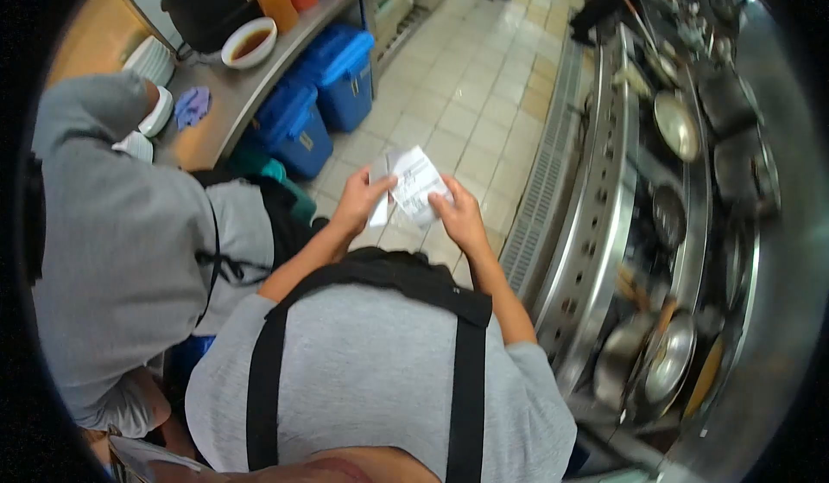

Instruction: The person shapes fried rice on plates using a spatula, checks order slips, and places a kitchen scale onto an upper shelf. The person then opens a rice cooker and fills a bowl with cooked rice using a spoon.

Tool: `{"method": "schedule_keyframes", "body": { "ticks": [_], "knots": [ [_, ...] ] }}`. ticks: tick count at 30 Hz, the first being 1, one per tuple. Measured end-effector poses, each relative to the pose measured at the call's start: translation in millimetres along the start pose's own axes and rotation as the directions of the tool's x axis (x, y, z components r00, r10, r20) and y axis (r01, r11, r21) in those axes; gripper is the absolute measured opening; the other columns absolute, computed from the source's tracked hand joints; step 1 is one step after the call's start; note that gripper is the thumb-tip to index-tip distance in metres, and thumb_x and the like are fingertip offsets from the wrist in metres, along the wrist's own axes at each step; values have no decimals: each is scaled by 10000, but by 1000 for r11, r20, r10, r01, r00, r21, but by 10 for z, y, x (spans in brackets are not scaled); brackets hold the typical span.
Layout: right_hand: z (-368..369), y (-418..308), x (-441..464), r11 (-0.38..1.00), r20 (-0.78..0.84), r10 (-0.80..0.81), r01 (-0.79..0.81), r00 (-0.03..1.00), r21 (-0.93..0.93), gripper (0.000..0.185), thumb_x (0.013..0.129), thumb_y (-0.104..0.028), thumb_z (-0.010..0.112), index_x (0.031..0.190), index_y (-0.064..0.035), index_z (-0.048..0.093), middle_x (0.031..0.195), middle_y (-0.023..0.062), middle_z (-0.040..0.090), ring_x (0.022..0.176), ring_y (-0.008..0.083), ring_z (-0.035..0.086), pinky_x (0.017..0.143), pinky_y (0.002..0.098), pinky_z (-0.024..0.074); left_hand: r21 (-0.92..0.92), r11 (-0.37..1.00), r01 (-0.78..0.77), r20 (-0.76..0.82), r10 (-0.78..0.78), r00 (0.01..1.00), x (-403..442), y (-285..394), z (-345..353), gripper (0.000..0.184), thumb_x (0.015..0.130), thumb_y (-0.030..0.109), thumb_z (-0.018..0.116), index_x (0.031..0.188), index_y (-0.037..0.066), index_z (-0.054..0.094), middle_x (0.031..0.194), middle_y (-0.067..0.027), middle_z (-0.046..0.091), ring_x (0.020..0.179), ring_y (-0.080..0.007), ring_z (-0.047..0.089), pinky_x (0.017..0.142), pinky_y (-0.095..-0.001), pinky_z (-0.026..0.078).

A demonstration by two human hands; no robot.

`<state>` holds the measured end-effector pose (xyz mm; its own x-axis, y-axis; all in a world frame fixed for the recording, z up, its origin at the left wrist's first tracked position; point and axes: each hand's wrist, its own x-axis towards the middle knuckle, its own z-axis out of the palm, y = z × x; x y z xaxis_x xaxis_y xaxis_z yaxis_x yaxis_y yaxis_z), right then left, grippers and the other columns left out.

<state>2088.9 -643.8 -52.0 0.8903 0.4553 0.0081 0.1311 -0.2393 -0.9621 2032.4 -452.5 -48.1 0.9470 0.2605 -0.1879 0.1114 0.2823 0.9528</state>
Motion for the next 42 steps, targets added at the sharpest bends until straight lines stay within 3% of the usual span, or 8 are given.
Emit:
{"method": "schedule_keyframes", "body": {
  "ticks": [7, 13, 19, 28, 32, 34, 37, 42],
  "knots": [
    [-319, -194, 1756, 990, 80, -88, 96, 993, -107, 271, 858, -77, 548, 1114, 7, 567, 856, 35, 610, 765, 91, 542, 686, 241, 447, 123, 991, -49, -247, 79, 966, 1194, -260, -534, 372, 803, 118, 625, 1128, -24, 512, 949, -83, 607, 846, -135, 559, 758, -275, 453],
    [-300, -519, 3544, 940, 82, -290, 300, 954, -164, 246, 858, -65, 551, 1096, -14, 584, 794, 27, 595, 721, 87, 534, 646, 242, 442, 104, 992, 66, -409, -18, 912, 2437, -426, -1291, 322, 756, 110, 618, 1058, 5, 576, 788, -52, 598, 665, -121, 535, 591, -283, 429],
    [-280, -1411, 5196, 829, 225, -445, 494, 867, -262, 258, 844, -51, 564, 1101, -26, 574, 830, 83, 640, 779, 124, 605, 701, 262, 477, 156, 986, 67, -238, -28, 971, 3551, 254, -1661, 240, 753, 39, 580, 979, -11, 644, 952, -66, 667, 879, -148, 598, 802, -270, 448],
    [160, -2892, 8136, 323, 276, -837, 833, 473, -450, 286, 822, -115, 582, 1103, -65, 564, 885, 174, 625, 779, 282, 646, 681, 341, 491, 667, 726, 168, -366, 122, 923, 4036, -412, -2620, 354, 859, 205, 436, 1143, 4, 501, 969, -269, 581, 900, -384, 568, 799, -408, 440],
    [509, -3764, 9813, 409, -33, -911, 890, 411, -202, 267, 814, -121, 562, 1072, -55, 570, 814, 192, 635, 711, 316, 634, 606, 397, 491, 584, 751, 308, -545, 82, 834, 4371, 73, -2539, 357, 861, 206, 437, 1151, 7, 497, 974, -267, 581, 901, -381, 568, 800, -408, 441],
    [739, -4204, 10471, 645, -74, -737, 733, 671, 218, 273, 836, -123, 557, 1099, -52, 557, 850, 133, 650, 686, 242, 636, 556, 391, 500, 543, 760, 357, -628, 86, 773, 4644, 247, -2497, 358, 861, 206, 437, 1154, 8, 495, 977, -266, 580, 902, -380, 568, 800, -407, 441],
    [1124, -4647, 11303, 558, -26, -653, 505, 757, 658, 254, 859, -124, 545, 1109, -79, 543, 853, 67, 635, 645, 205, 590, 543, 353, 476, 484, 778, 401, -727, 102, 678, 5127, 484, -2428, 360, 863, 207, 437, 1160, 10, 492, 981, -264, 580, 904, -378, 569, 800, -407, 441],
    [1786, -5158, 12312, 471, 45, -516, 239, 856, 849, 238, 856, -80, 537, 1093, -94, 516, 875, 90, 620, 660, 244, 594, 521, 385, 463, 403, 805, 436, -834, 126, 538, 5875, 857, -2259, 364, 865, 207, 438, 1169, 14, 486, 987, -262, 579, 906, -375, 569, 801, -407, 442]
  ]
}}
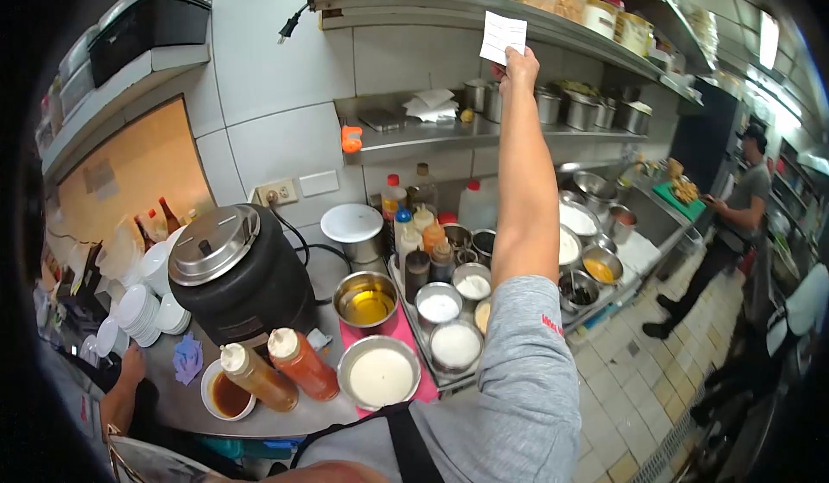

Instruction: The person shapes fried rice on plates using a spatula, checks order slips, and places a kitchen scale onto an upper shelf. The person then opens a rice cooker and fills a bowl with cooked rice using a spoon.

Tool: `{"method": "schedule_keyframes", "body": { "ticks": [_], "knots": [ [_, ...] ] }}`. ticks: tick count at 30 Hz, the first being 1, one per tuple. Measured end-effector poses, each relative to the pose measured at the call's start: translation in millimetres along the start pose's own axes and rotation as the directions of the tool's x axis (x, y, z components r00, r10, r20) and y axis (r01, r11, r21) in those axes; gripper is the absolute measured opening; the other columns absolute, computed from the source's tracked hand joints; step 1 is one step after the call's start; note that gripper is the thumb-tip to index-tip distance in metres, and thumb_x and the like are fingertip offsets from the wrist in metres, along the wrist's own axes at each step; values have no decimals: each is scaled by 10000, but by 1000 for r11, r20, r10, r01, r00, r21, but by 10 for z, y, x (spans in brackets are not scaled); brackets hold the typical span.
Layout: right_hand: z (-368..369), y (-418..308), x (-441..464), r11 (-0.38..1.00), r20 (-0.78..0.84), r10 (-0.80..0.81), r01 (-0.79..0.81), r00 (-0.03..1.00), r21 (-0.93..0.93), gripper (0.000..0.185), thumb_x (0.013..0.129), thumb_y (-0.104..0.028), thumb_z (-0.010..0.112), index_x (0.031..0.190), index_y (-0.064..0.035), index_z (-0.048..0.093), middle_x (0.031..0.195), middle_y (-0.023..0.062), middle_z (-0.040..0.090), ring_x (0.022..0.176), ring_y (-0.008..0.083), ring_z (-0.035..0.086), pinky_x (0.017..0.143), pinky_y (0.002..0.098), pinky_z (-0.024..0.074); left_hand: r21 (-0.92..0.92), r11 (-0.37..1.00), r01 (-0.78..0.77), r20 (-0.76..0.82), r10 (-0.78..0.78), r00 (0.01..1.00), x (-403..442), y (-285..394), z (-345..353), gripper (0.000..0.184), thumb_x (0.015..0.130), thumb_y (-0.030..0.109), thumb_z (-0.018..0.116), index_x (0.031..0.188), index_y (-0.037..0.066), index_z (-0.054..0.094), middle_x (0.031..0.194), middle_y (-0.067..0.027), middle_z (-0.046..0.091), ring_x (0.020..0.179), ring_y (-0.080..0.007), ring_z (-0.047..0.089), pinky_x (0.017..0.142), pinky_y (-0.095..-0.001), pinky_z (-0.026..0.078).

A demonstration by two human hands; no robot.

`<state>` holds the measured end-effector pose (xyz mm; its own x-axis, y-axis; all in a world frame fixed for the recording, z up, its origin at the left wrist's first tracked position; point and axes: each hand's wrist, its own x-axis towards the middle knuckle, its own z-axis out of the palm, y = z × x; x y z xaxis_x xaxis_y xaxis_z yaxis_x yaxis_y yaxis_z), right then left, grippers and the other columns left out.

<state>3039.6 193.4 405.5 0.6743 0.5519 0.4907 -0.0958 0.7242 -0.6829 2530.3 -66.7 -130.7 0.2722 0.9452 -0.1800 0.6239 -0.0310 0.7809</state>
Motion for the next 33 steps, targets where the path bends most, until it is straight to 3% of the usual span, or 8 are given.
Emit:
{"method": "schedule_keyframes", "body": {
  "ticks": [7, 10, 13, 22, 29, 31, 32, 33],
  "knots": [
    [288, 157, 630, 975, 131, -13, -17, 991, 222, 232, 841, -78, 581, 1064, -55, 522, 853, 114, 620, 629, 250, 607, 466, 363, 481, -25, 994, 109, -127, -111, 986, 50, 486, 300, 369, 868, 208, 438, 1182, 19, 479, 996, -258, 578, 909, -370, 570, 802, -406, 442],
    [207, 297, 582, 918, 175, -75, -1, 982, 397, 314, 886, -265, 557, 1126, -74, 490, 945, 124, 606, 740, 257, 605, 597, 397, 500, -28, 988, 153, -164, -156, 974, -90, 493, 360, 371, 870, 208, 439, 1188, 21, 476, 1000, -256, 578, 910, -368, 570, 803, -406, 443],
    [74, 558, 374, 850, 106, 163, -194, 981, 490, 392, 904, -397, 500, 1156, -98, 469, 951, 108, 589, 739, 236, 582, 623, 395, 481, -29, 982, 185, -193, -188, 963, -228, 486, 416, 373, 871, 209, 439, 1193, 23, 473, 1003, -254, 578, 912, -366, 571, 803, -406, 443],
    [-14, 888, -361, 844, 485, 265, -444, 834, 302, 280, 916, -344, 494, 793, -105, 573, 630, 3, 518, 559, 152, 496, 561, 340, 444, -49, 966, 254, -275, -258, 926, -716, 423, 530, 381, 875, 210, 440, 1210, 29, 464, 1015, -249, 577, 916, -360, 572, 805, -405, 444],
    [-302, 40, -2765, 862, 967, 65, -503, 247, 71, 345, 912, -325, 500, 687, -64, 488, 562, 22, 481, 492, 146, 474, 521, 288, 426, -73, 959, 275, -358, -282, 890, -1782, -35, 835, 387, 878, 211, 440, 1223, 34, 457, 1023, -245, 576, 919, -356, 572, 806, -404, 444],
    [-528, 87, -3612, 950, 987, -15, -309, -161, -36, 346, 908, -319, 528, 799, 5, 576, 658, 77, 587, 571, 151, 563, 547, 273, 460, -103, 951, 290, -400, -307, 864, -2349, -219, 1049, 389, 879, 211, 441, 1226, 35, 455, 1026, -244, 575, 920, -354, 573, 806, -404, 445],
    [-656, 135, -4104, 834, 914, 105, -466, -391, -295, 299, 917, -263, 534, 885, 26, 604, 776, 95, 631, 654, 137, 596, 577, 267, 477, -122, 947, 298, -420, -321, 849, -2643, -303, 1173, 390, 880, 211, 441, 1228, 36, 454, 1027, -244, 575, 920, -354, 573, 806, -404, 445],
    [-713, 6, -4604, 735, 747, 269, -372, -609, -567, 255, 927, -233, 528, 913, 5, 618, 819, 68, 631, 702, 121, 596, 612, 265, 484, -143, 943, 300, -435, -332, 837, -2917, -386, 1273, 391, 880, 211, 441, 1230, 36, 453, 1029, -243, 575, 921, -353, 573, 806, -404, 445]
  ]
}}
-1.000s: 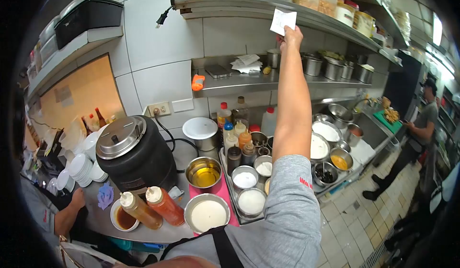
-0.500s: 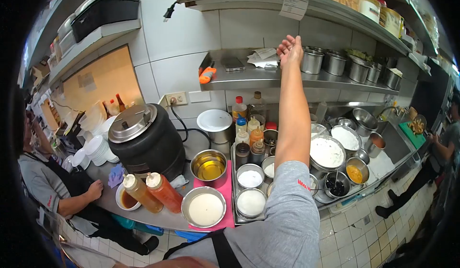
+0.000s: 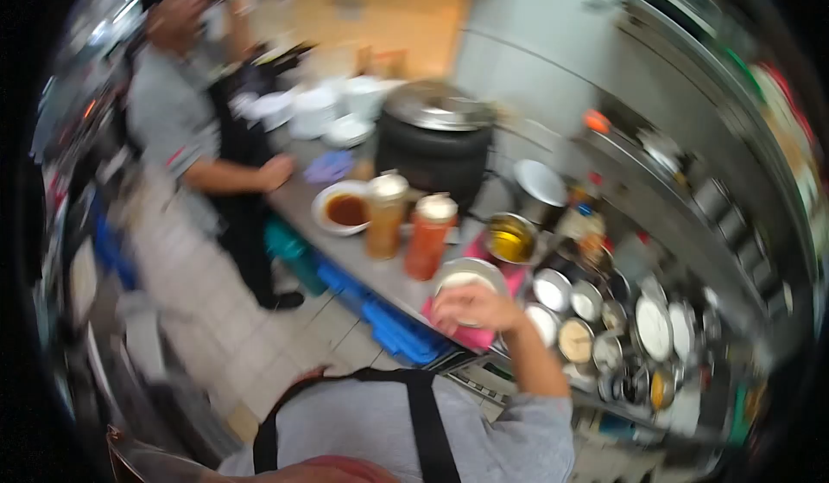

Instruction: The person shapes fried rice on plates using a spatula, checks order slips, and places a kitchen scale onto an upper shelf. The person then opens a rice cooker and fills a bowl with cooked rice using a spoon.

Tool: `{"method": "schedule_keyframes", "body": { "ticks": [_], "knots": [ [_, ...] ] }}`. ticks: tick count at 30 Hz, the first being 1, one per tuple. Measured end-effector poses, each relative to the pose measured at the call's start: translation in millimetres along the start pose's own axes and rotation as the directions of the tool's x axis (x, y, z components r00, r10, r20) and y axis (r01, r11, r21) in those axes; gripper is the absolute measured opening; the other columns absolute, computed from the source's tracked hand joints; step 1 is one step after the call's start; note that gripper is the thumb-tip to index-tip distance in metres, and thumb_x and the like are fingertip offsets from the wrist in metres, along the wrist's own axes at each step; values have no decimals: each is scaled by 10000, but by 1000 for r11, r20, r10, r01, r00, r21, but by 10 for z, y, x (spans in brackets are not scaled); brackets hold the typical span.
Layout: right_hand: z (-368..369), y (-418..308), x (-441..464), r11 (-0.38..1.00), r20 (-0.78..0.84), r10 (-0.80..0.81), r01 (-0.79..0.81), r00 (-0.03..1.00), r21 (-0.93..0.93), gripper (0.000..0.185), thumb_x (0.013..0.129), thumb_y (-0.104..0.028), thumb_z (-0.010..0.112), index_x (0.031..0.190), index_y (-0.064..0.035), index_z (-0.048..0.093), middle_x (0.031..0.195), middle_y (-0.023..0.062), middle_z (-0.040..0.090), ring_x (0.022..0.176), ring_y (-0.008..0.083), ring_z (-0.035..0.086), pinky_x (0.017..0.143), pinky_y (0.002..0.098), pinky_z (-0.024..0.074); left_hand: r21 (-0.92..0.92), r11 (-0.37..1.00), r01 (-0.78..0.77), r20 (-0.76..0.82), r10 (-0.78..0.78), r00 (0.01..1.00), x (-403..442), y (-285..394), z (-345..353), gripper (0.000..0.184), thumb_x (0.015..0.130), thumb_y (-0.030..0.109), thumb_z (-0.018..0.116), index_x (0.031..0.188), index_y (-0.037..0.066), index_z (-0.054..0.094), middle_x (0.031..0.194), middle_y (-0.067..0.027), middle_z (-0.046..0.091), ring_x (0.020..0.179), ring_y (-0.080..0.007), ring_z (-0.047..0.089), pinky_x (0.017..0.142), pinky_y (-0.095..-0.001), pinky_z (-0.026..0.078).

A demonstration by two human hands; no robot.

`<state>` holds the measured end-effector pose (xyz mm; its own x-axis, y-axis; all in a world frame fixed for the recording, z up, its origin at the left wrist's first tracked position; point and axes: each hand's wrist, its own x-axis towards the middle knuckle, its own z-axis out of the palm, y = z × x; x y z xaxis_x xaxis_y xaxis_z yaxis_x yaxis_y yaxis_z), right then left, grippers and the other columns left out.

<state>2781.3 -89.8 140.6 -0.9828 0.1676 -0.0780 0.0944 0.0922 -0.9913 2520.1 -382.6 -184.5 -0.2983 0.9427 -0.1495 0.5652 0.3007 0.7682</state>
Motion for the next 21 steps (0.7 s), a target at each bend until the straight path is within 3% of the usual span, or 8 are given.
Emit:
{"method": "schedule_keyframes", "body": {
  "ticks": [5, 7, 9, 10, 13, 16, 19, 21],
  "knots": [
    [1819, 1430, 1568, 911, 533, 241, 1, 811, -413, 357, 942, -326, 496, 1090, -20, 609, 745, 12, 606, 684, 98, 544, 657, 254, 440, -376, 894, 244, -77, -292, 953, -919, -249, -527, 451, 900, 221, 435, 1318, 61, 382, 1111, -205, 556, 981, -317, 563, 839, -385, 444],
    [2486, 1968, 1997, 959, 633, 283, -228, 721, -169, 474, 934, -357, 501, 1281, -34, 483, 964, 70, 621, 874, 142, 573, 796, 283, 446, -605, 775, 184, -220, -384, 897, -1124, -145, -754, 494, 859, 90, 453, 1345, 49, 375, 1194, -131, 536, 1097, -228, 499, 938, -316, 392],
    [2984, 1989, 2285, 968, 669, 132, -242, 731, 73, 593, 935, -349, 500, 1396, -29, 307, 1261, 129, 497, 1126, 198, 493, 965, 308, 369, -560, 825, 71, -416, -354, 838, -1239, -193, -859, 540, 909, 203, 440, 1390, 31, 263, 1271, -204, 468, 1166, -303, 475, 979, -365, 366],
    [3159, 1969, 2451, 977, 690, 109, -204, 716, 58, 639, 927, -360, 511, 1394, 6, 274, 1423, 141, 313, 1279, 227, 349, 1057, 313, 260, -477, 876, 77, -531, -356, 769, -1268, -269, -903, 587, 891, 197, 466, 1394, 6, 231, 1315, -228, 415, 1219, -322, 420, 1012, -378, 327],
    [3656, 1715, 2825, 972, 645, 121, -222, 754, 77, 617, 905, -373, 543, 1344, 16, 351, 1284, 128, 457, 1175, 210, 436, 991, 339, 345, -252, 939, 236, -714, -345, 609, -1375, -257, -1235, 770, 809, 214, 567, 1395, -57, 148, 1411, -300, 231, 1320, -411, 247, 1075, -439, 229],
    [4095, 1543, 3168, 936, 422, 211, -307, 882, 174, 548, 909, -341, 537, 1304, 17, 407, 1156, 93, 542, 1012, 168, 526, 848, 300, 432, -208, 908, 363, -675, -402, 619, -1477, -239, -1636, 930, 735, 273, 649, 1410, -40, 92, 1428, -329, 127, 1333, -468, 148, 1092, -482, 167],
    [4202, 1684, 3769, 897, 373, 297, -391, 879, 208, 397, 911, -258, 548, 1192, 22, 524, 1057, 65, 599, 926, 146, 559, 815, 287, 444, -400, 912, 90, -741, -379, 554, -1493, -644, -1931, 955, 738, 217, 687, 1435, 0, 71, 1472, -255, 116, 1381, -363, 115, 1104, -446, 138],
    [4213, 1620, 4230, 862, 313, 367, -447, 876, 241, 367, 903, -239, 565, 1163, 19, 543, 1083, 87, 606, 964, 170, 584, 828, 319, 471, -512, 859, 21, -757, -463, 461, -1488, -1003, -2088, 874, 763, 175, 666, 1438, 30, 130, 1447, -217, 229, 1313, -334, 283, 1045, -414, 281]
  ]
}}
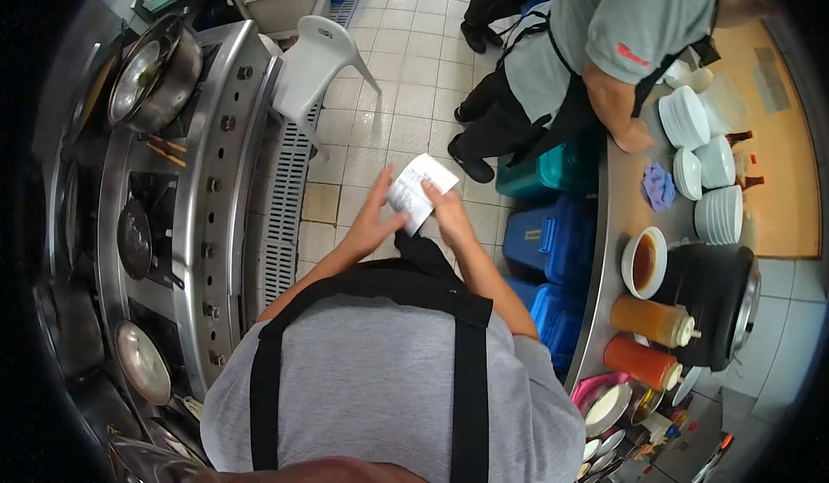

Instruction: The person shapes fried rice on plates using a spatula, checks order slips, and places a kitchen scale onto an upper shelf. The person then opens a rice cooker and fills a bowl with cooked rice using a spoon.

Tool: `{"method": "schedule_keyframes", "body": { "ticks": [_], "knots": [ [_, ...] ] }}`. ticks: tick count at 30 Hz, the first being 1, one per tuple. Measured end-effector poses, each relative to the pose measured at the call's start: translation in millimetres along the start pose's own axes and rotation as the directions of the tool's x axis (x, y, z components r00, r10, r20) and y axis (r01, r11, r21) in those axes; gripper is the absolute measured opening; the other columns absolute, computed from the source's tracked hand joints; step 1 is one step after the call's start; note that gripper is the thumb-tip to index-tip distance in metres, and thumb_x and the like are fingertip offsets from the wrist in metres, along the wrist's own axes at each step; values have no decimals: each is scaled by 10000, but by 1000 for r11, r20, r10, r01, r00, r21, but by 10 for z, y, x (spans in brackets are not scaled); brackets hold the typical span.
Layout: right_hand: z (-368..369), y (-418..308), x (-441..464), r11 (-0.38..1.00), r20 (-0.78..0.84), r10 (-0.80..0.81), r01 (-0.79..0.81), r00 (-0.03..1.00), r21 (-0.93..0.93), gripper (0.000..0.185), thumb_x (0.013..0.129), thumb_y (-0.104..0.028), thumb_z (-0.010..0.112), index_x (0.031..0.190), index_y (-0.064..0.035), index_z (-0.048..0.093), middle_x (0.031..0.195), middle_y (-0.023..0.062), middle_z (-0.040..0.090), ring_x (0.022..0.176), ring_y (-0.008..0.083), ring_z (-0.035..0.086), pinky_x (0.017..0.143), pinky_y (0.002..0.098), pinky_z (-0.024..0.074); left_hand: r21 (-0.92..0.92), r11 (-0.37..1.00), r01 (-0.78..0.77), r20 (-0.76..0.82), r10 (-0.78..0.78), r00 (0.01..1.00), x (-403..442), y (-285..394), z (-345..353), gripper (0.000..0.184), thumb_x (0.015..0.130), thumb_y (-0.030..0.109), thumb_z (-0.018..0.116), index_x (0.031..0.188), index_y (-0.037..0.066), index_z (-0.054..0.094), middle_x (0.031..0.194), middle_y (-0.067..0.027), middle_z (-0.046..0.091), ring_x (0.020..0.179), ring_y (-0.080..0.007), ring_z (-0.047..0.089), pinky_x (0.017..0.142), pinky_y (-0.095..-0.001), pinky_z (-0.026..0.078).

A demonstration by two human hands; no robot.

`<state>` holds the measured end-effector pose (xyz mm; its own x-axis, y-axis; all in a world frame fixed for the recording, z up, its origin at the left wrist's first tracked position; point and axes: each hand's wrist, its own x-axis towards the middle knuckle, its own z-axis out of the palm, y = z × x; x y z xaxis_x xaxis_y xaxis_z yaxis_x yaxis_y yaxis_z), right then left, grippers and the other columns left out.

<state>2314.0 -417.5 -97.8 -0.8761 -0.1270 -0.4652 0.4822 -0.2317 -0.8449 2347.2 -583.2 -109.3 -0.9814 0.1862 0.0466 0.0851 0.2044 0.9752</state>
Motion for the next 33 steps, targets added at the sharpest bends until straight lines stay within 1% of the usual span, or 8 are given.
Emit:
{"method": "schedule_keyframes", "body": {
  "ticks": [3, 6, 9, 13, 16, 22, 27, 33],
  "knots": [
    [-99, -438, 597, 999, 1, -42, 42, 999, 11, 370, 895, -233, 579, 1162, 22, 542, 1104, 101, 607, 983, 190, 598, 838, 326, 482, -222, 942, 250, -35, -264, 964, 452, -426, -271, 753, 794, 222, 647, 1417, 67, 253, 1330, -186, 435, 1091, -309, 526, 886, -362, 442],
    [-127, -891, 1222, 993, 112, -63, 51, 992, 104, 330, 890, -208, 585, 1132, 14, 559, 1064, 93, 623, 970, 180, 603, 820, 309, 486, 344, 875, 340, 150, -409, 900, 794, -571, -704, 629, 822, 255, 607, 1360, 54, 351, 1217, -190, 524, 1031, -314, 555, 855, -381, 462],
    [8, -1273, 1798, 993, 207, -68, 46, 976, 110, 317, 887, -209, 590, 1112, 14, 571, 1044, 91, 628, 944, 177, 604, 805, 305, 482, 678, 719, 151, 123, -314, 941, 1029, -584, -925, 528, 846, 282, 568, 1296, 52, 415, 1112, -194, 568, 998, -337, 561, 838, -414, 466],
    [222, -1684, 2403, 999, 290, -38, 47, 956, -24, 330, 881, -221, 597, 1102, 23, 581, 1027, 86, 632, 916, 168, 597, 792, 299, 469, 697, 642, 319, 72, -505, 860, 1405, -566, -1118, 484, 858, 280, 551, 1266, 45, 433, 1075, -202, 571, 996, -365, 555, 829, -443, 460],
    [219, -1936, 2969, 994, 339, -44, 74, 940, -76, 336, 878, -228, 599, 1100, 25, 587, 1018, 81, 634, 903, 155, 590, 792, 291, 456, 588, 737, 334, 104, -478, 872, 1735, -915, -1223, 474, 867, 289, 539, 1262, 48, 438, 1061, -207, 576, 991, -372, 556, 826, -447, 458],
    [27, -2243, 4180, 996, 191, -53, 64, 980, -55, 341, 880, -188, 592, 1139, 30, 553, 1018, 77, 633, 882, 149, 611, 733, 262, 479, 673, 638, 375, 46, -542, 839, 2844, -1124, -1790, 434, 861, 292, 537, 1227, 68, 471, 1062, -200, 583, 994, -370, 563, 824, -454, 461],
    [-91, -2319, 4814, 994, 67, -31, 37, 997, -98, 384, 875, -173, 575, 1181, 50, 513, 1098, 122, 610, 956, 203, 605, 804, 314, 479, 681, 636, 362, 12, -504, 864, 3795, -1092, -2168, 464, 844, 290, 553, 1248, 80, 464, 1077, -180, 584, 1015, -348, 562, 844, -443, 461],
    [226, -2232, 5304, 995, 159, 102, -100, 982, -23, 345, 878, -153, 576, 1163, 36, 531, 1077, 114, 609, 976, 219, 584, 860, 342, 450, 639, 666, 383, 17, -511, 860, 4261, -1276, -2467, 486, 842, 289, 547, 1277, 92, 456, 1115, -171, 575, 1057, -337, 542, 891, -432, 439]
  ]
}}
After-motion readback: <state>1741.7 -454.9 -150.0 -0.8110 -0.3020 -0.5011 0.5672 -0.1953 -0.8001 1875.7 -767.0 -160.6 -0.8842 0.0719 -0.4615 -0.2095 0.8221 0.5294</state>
